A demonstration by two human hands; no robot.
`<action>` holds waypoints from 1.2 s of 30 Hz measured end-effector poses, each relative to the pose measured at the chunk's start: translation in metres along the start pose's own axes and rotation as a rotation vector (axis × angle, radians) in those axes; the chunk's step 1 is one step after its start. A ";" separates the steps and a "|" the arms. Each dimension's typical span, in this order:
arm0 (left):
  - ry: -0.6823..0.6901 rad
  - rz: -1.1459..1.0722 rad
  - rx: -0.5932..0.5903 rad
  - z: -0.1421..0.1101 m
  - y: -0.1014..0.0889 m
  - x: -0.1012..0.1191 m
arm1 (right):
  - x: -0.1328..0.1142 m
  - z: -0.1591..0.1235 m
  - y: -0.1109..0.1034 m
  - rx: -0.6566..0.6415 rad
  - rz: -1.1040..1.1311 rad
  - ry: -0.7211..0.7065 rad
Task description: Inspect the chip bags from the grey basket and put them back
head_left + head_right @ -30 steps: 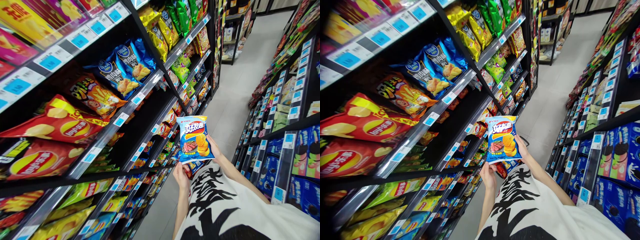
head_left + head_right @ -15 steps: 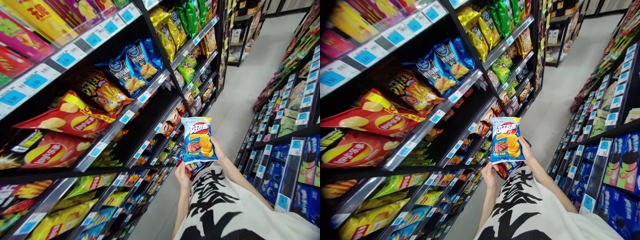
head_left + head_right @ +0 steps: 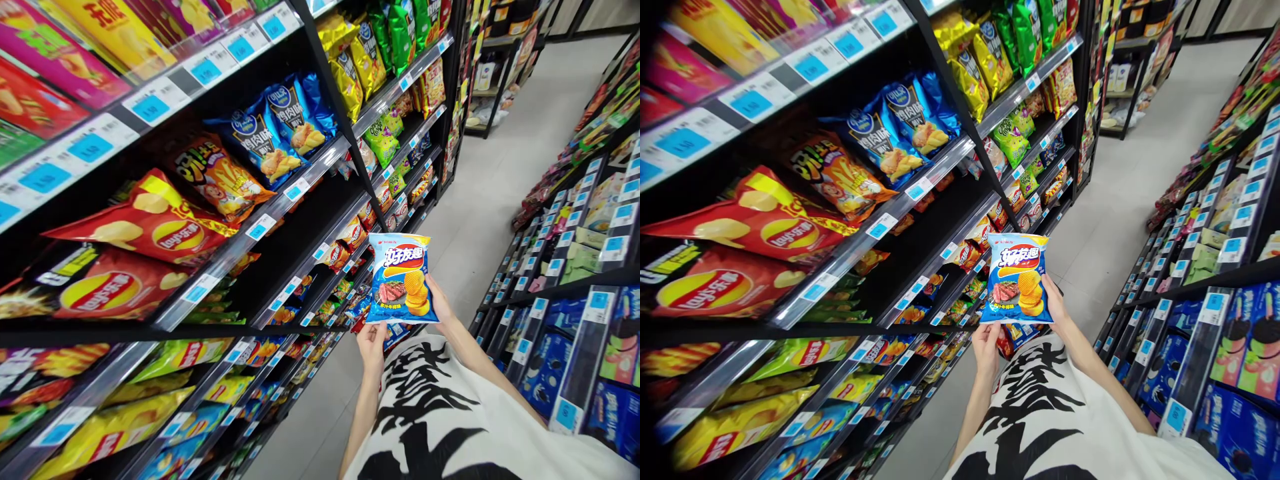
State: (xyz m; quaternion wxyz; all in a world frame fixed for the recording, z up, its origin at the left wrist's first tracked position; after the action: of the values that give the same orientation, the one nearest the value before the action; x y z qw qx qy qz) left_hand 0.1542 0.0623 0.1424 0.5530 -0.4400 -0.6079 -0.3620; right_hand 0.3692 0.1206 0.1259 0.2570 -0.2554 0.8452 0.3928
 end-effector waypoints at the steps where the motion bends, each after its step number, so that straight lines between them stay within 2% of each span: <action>1: -0.024 -0.009 -0.034 -0.001 0.005 -0.001 | 0.000 -0.001 0.000 0.008 -0.006 -0.004; 3: -0.062 -0.026 -0.091 -0.003 0.014 0.000 | 0.000 -0.002 0.001 0.015 -0.018 -0.019; 8: -0.103 0.000 -0.127 -0.008 0.024 0.010 | -0.002 -0.006 0.004 0.017 -0.053 -0.062; 12: -0.114 -0.001 -0.116 -0.010 0.025 0.016 | 0.000 -0.006 0.006 -0.021 -0.058 -0.046; 17: -0.108 -0.008 -0.103 -0.011 0.026 0.019 | 0.001 -0.003 0.001 0.023 -0.042 -0.045; 21: -0.101 -0.007 -0.113 -0.010 0.026 0.016 | 0.000 -0.004 0.005 -0.031 -0.047 -0.053; 25: -0.065 -0.007 -0.127 -0.010 0.026 0.014 | -0.001 -0.005 0.003 0.024 -0.048 -0.040; 30: -0.021 0.045 -0.156 -0.011 0.027 0.019 | -0.003 -0.008 0.007 -0.035 -0.050 -0.037; 36: -0.010 0.055 -0.177 -0.013 0.028 0.026 | 0.002 -0.004 -0.001 0.007 -0.050 -0.010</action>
State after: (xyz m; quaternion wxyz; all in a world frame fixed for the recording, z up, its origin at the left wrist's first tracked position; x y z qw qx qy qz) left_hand 0.1850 0.0640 0.1688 0.5186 -0.5057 -0.5639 -0.3967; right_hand 0.3668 0.1166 0.1261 0.2717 -0.2736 0.8387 0.3845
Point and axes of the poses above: each hand's wrist, its own z-axis towards the middle knuckle, its own y-axis out of the palm, x = y × z, the point moved 7 cm from there along z, towards the middle knuckle, and after that the axes turned 7 degrees about x, right-handed, at the moved point
